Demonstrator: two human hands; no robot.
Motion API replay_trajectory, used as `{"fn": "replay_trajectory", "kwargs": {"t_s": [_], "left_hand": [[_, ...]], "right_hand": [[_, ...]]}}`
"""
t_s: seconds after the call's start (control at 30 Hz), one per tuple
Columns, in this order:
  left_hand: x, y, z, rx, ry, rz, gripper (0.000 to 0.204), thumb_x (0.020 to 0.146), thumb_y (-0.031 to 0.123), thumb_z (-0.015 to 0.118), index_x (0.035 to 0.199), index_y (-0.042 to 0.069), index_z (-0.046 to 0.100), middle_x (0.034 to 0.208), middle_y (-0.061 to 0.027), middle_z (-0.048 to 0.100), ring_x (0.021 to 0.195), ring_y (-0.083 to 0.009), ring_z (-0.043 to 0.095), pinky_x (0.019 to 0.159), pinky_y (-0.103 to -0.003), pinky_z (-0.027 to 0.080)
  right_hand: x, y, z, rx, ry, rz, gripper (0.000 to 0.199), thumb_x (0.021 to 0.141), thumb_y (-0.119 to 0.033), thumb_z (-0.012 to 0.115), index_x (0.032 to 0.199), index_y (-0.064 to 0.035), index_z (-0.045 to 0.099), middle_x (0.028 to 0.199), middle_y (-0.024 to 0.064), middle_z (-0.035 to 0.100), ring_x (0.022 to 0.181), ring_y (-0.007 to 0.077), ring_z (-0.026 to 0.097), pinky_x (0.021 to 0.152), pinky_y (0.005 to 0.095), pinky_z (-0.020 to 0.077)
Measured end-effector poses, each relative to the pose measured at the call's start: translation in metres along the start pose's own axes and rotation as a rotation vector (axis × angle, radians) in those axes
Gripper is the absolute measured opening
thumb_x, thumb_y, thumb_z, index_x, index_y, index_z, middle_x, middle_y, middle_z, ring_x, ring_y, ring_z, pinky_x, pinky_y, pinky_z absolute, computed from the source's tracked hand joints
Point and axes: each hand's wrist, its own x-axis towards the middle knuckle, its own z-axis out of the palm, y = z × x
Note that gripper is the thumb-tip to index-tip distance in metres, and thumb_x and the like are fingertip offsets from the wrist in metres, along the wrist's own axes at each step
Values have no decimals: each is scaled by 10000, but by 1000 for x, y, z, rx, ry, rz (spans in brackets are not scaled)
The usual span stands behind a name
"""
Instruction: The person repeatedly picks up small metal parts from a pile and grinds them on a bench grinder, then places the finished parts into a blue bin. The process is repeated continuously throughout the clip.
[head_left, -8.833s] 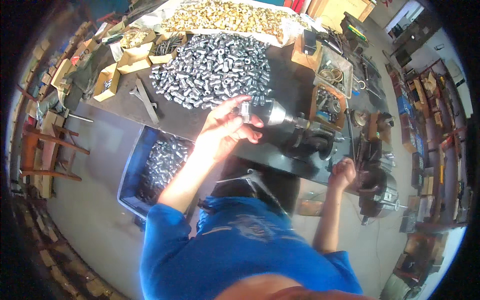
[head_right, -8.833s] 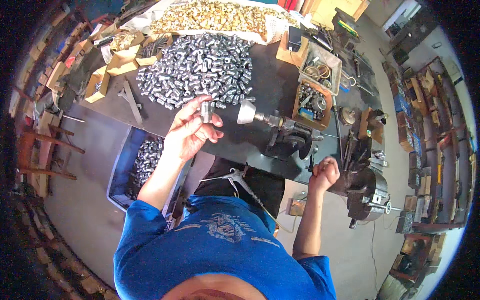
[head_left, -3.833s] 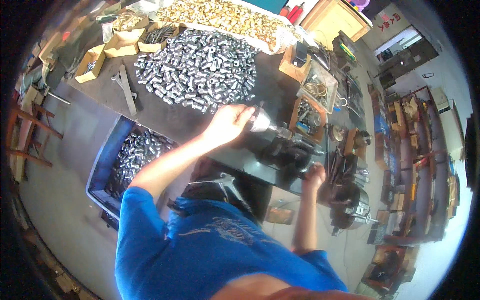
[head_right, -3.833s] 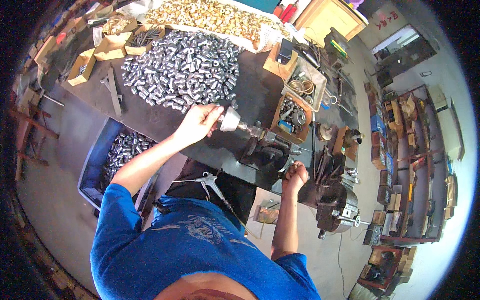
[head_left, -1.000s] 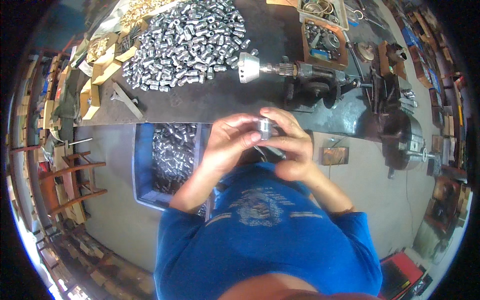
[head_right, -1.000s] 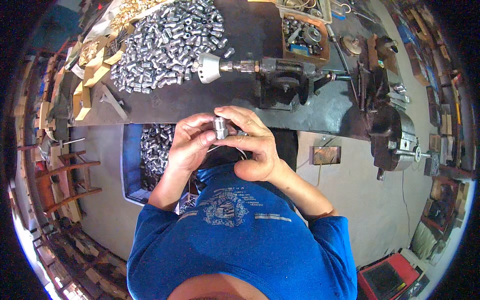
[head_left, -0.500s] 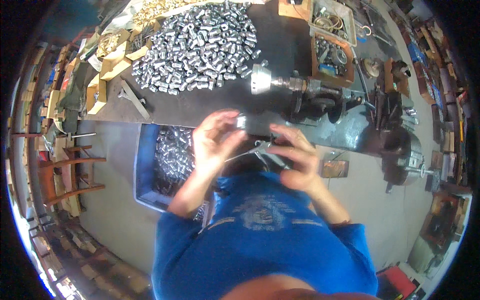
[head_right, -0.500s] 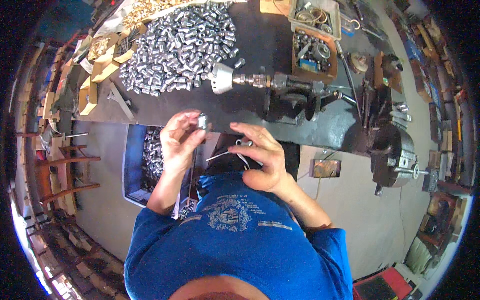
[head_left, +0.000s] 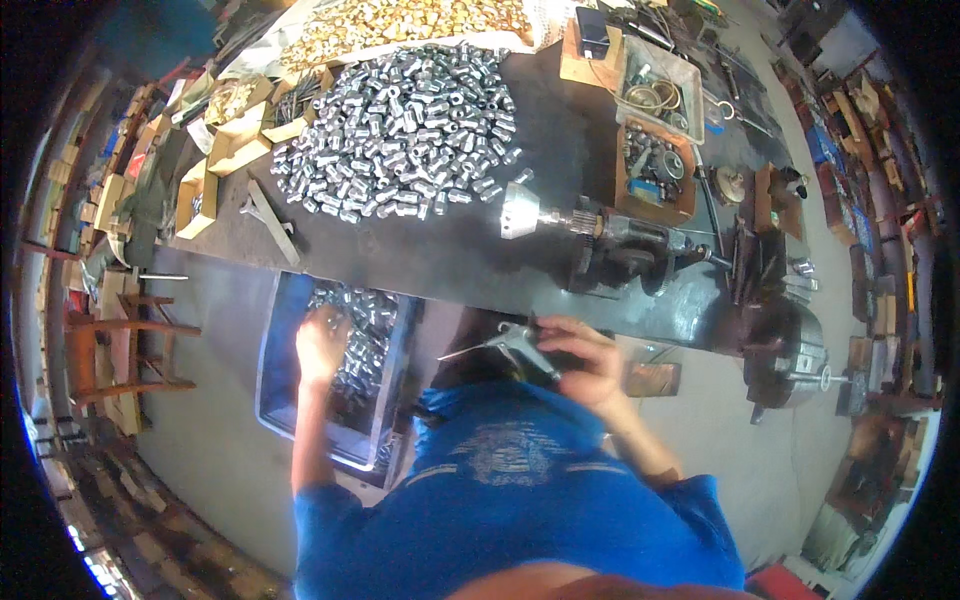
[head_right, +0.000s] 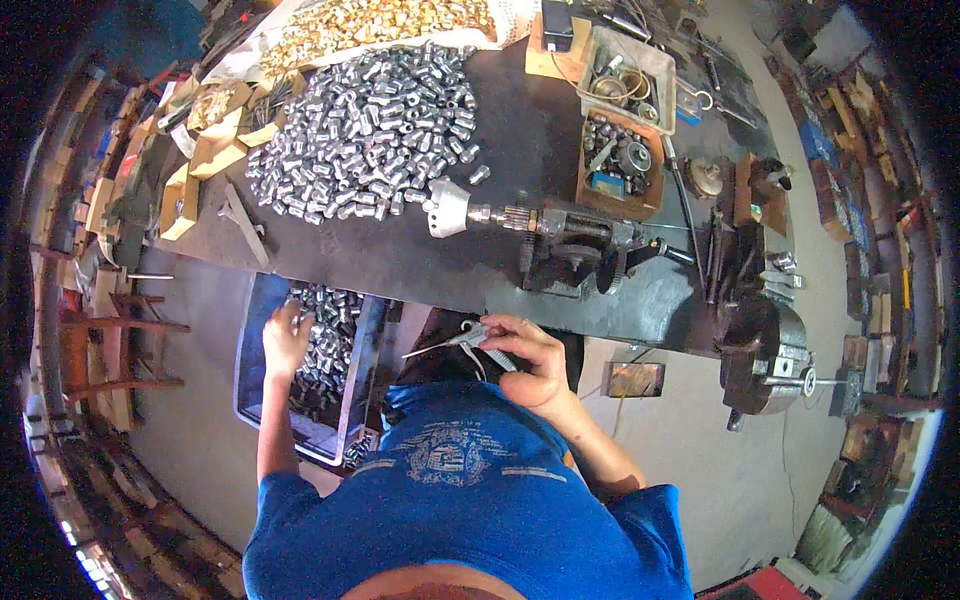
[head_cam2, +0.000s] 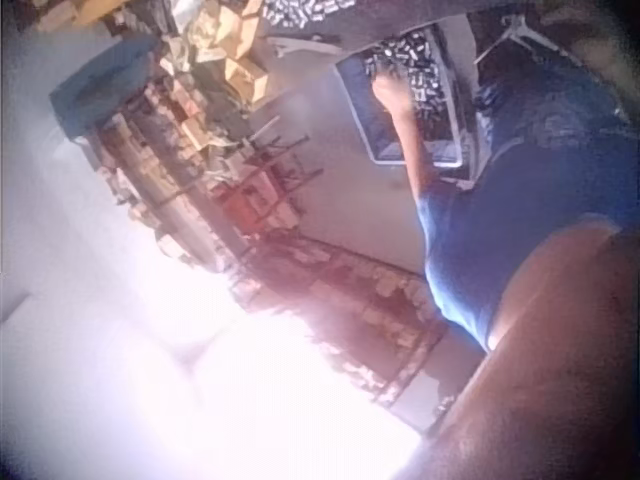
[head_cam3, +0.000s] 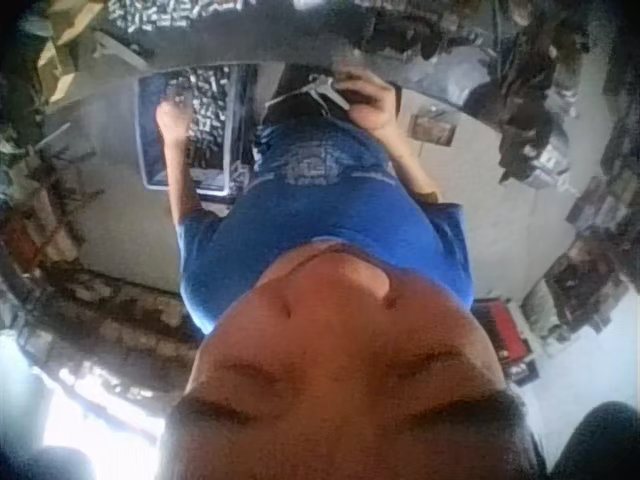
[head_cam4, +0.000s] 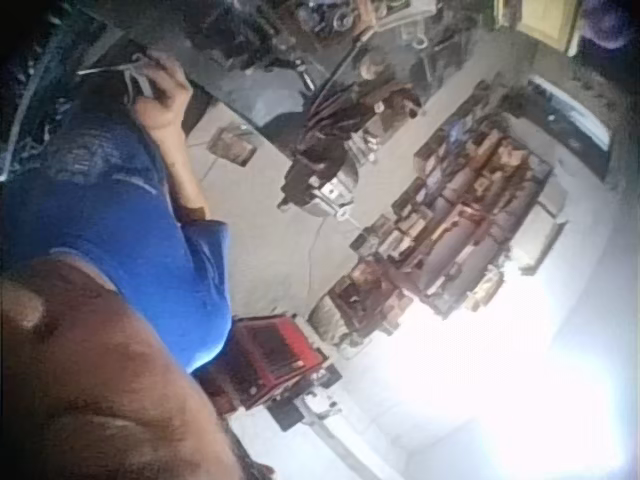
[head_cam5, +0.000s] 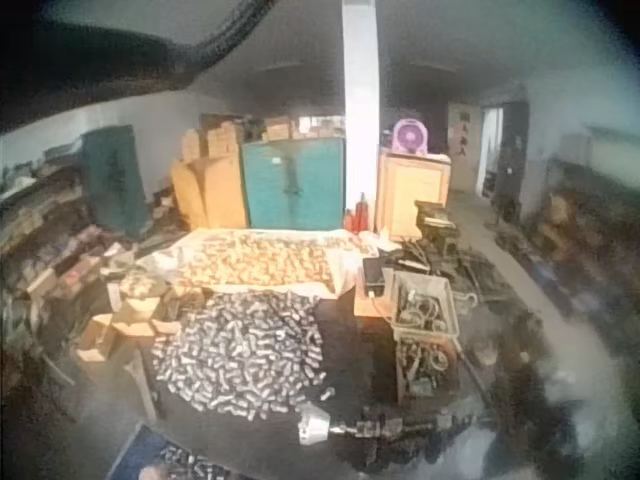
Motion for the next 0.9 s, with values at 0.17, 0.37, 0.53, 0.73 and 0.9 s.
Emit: {"fn": "replay_trajectory", "kwargs": {"t_s": [0.17, 0.37, 0.53, 0.73, 0.9], "left_hand": [[71, 113, 16, -227, 77, 262, 207, 739, 161, 654, 887, 20, 621, 775, -156, 620, 732, -300, 621, 617, -367, 484], [148, 176, 86, 67, -63, 484, 216, 749, 161, 558, 920, 29, 558, 777, -173, 616, 709, -329, 625, 604, -416, 499], [149, 173, 103, 101, -95, 527, 167, 695, 111, 553, 836, 23, 536, 783, -170, 628, 696, -320, 635, 595, -410, 500], [139, 168, 99, 40, -84, 510, 156, 727, 133, 574, 823, 16, 535, 747, -173, 618, 684, -334, 623, 599, -431, 495], [128, 153, 80, -560, -273, 330, 221, 769, 74, 627, 947, -42, 570, 792, -134, 612, 665, -197, 620, 582, -322, 500]], "right_hand": [[-2, -3, 2, -1, -54, 48, 388, 530, -70, 565, 901, 19, 638, 1070, 176, 593, 987, 291, 580, 865, 345, 444], [-17, -10, -5, -47, 33, 162, 359, 536, -1, 528, 873, 23, 649, 1034, 163, 613, 984, 258, 586, 864, 322, 444], [-35, 2, -13, 34, 81, 243, 340, 571, -13, 532, 887, 29, 652, 1023, 156, 620, 959, 222, 587, 821, 301, 459], [-42, 15, -26, -32, 86, 265, 361, 556, -25, 489, 873, 47, 645, 991, 174, 629, 943, 240, 590, 818, 313, 459], [-54, 15, -85, 8, 301, 324, 378, 529, 4, 475, 862, 87, 633, 956, 189, 619, 909, 272, 595, 741, 331, 488]]}}
